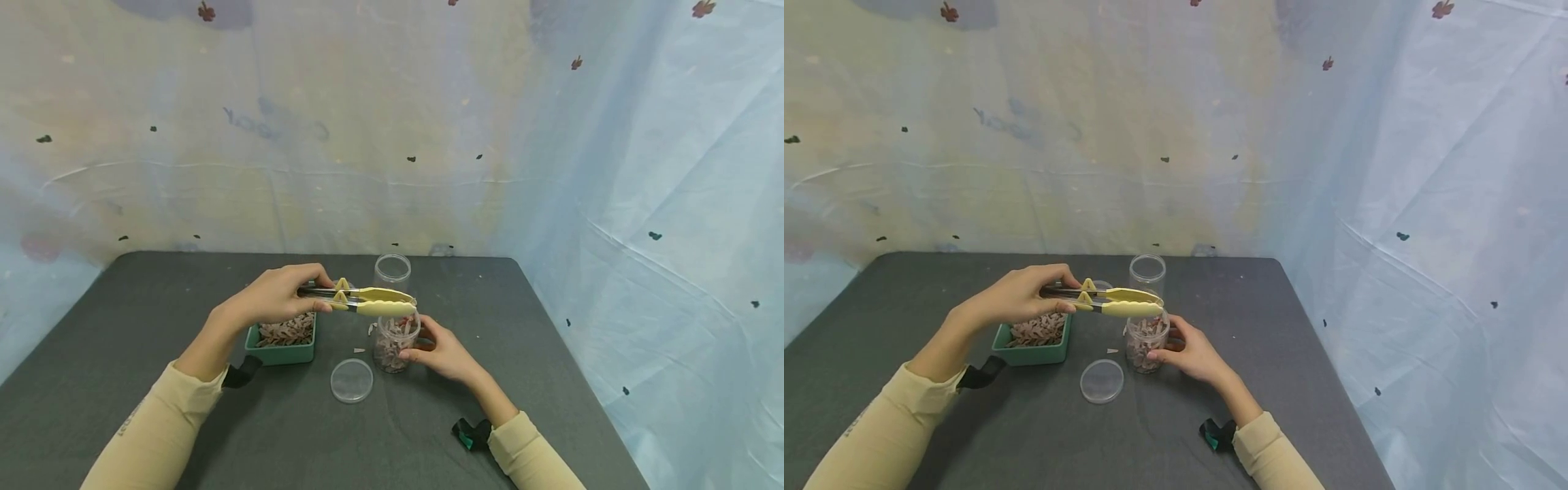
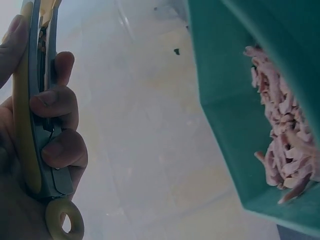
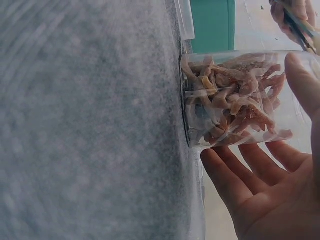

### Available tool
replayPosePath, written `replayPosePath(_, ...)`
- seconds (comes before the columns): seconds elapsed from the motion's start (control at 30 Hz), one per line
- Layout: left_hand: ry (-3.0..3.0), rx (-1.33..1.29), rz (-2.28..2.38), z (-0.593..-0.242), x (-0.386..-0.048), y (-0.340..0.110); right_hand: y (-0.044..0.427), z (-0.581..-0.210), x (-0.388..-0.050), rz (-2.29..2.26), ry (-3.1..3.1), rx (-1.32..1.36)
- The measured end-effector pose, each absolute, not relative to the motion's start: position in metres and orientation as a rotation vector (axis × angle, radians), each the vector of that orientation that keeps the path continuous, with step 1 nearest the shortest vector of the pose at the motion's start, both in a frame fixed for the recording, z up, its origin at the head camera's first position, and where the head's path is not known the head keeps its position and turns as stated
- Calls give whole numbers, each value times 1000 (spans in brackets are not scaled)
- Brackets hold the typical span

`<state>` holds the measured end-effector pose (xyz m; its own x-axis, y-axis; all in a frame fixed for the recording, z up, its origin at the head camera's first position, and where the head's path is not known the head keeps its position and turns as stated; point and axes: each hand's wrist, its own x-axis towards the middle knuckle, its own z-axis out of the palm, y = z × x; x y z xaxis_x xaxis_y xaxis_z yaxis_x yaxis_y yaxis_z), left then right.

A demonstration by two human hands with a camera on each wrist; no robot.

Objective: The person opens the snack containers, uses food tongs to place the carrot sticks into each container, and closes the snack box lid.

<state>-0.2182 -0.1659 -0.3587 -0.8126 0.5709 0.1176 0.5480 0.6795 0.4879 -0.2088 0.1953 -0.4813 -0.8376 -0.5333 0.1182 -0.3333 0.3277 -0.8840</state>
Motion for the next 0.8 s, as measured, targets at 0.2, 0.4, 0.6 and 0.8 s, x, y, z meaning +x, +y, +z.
replayPosePath(0.2,2830,918,767,-364,-219,-166,194,-481,-209,-1523,2395,-787)
replayPosePath(0.4,2845,909,727,-365,-220,-165,194,-480,-208,-1530,2399,-766)
replayPosePath(0.6,2830,935,727,-366,-222,-166,193,-480,-208,-1528,2389,-781)
replayPosePath(0.8,2820,912,735,-366,-222,-167,194,-481,-208,-1542,2379,-791)
